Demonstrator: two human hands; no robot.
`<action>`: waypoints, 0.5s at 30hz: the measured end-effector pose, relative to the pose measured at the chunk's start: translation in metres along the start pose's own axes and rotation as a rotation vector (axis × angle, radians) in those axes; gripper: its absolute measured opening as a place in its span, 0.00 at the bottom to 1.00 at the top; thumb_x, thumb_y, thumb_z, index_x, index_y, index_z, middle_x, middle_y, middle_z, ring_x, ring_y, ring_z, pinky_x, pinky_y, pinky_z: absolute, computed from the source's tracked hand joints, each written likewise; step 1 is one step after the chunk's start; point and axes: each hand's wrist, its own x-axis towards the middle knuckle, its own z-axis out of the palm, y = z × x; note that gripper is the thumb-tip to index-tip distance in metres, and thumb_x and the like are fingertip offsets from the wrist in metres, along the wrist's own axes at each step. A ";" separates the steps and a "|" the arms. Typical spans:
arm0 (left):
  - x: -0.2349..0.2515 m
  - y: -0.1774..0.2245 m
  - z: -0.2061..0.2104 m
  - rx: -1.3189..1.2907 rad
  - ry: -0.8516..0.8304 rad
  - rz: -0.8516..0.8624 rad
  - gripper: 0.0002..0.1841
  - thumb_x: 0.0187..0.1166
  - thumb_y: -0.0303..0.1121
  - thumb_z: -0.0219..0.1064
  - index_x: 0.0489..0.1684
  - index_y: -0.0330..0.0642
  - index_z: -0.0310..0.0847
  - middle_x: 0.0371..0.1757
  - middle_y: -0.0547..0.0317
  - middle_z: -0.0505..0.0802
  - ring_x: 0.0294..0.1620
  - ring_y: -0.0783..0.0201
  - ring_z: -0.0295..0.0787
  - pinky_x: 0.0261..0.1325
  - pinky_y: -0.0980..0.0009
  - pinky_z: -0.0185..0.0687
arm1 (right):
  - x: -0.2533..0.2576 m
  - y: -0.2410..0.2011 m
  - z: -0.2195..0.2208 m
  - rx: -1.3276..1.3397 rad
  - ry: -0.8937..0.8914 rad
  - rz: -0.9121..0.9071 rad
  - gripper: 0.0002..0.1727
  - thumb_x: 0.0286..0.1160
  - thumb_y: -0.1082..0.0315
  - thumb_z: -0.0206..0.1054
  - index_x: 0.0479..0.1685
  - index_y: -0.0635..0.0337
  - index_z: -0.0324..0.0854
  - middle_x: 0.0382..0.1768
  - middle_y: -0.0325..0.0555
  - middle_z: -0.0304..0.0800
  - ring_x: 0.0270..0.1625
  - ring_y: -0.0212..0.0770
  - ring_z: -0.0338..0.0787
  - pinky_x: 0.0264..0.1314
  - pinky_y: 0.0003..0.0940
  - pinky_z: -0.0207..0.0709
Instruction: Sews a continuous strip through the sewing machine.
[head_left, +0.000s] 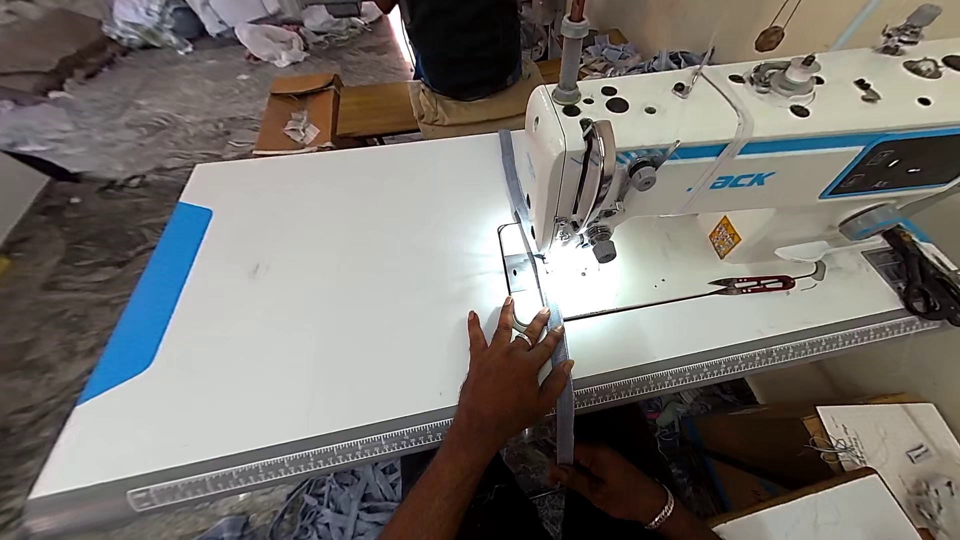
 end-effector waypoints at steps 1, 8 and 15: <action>0.000 0.000 0.000 -0.004 0.000 0.001 0.30 0.86 0.64 0.46 0.79 0.68 0.81 0.86 0.69 0.77 0.94 0.40 0.52 0.84 0.18 0.34 | 0.000 0.001 0.000 -0.004 0.002 -0.005 0.17 0.91 0.56 0.59 0.51 0.59 0.88 0.44 0.38 0.93 0.43 0.26 0.88 0.52 0.26 0.83; 0.000 0.001 -0.001 -0.003 -0.002 -0.006 0.30 0.86 0.64 0.45 0.79 0.69 0.81 0.86 0.70 0.77 0.95 0.41 0.52 0.84 0.19 0.33 | -0.001 0.001 0.000 0.003 0.002 0.002 0.18 0.91 0.56 0.59 0.51 0.59 0.88 0.44 0.39 0.93 0.45 0.27 0.89 0.54 0.27 0.83; 0.000 0.001 -0.001 -0.011 0.001 -0.004 0.30 0.86 0.64 0.46 0.79 0.68 0.81 0.86 0.69 0.78 0.94 0.41 0.52 0.84 0.19 0.33 | -0.001 0.002 0.001 -0.008 -0.007 0.018 0.18 0.90 0.55 0.59 0.51 0.58 0.88 0.44 0.38 0.93 0.44 0.26 0.88 0.52 0.27 0.82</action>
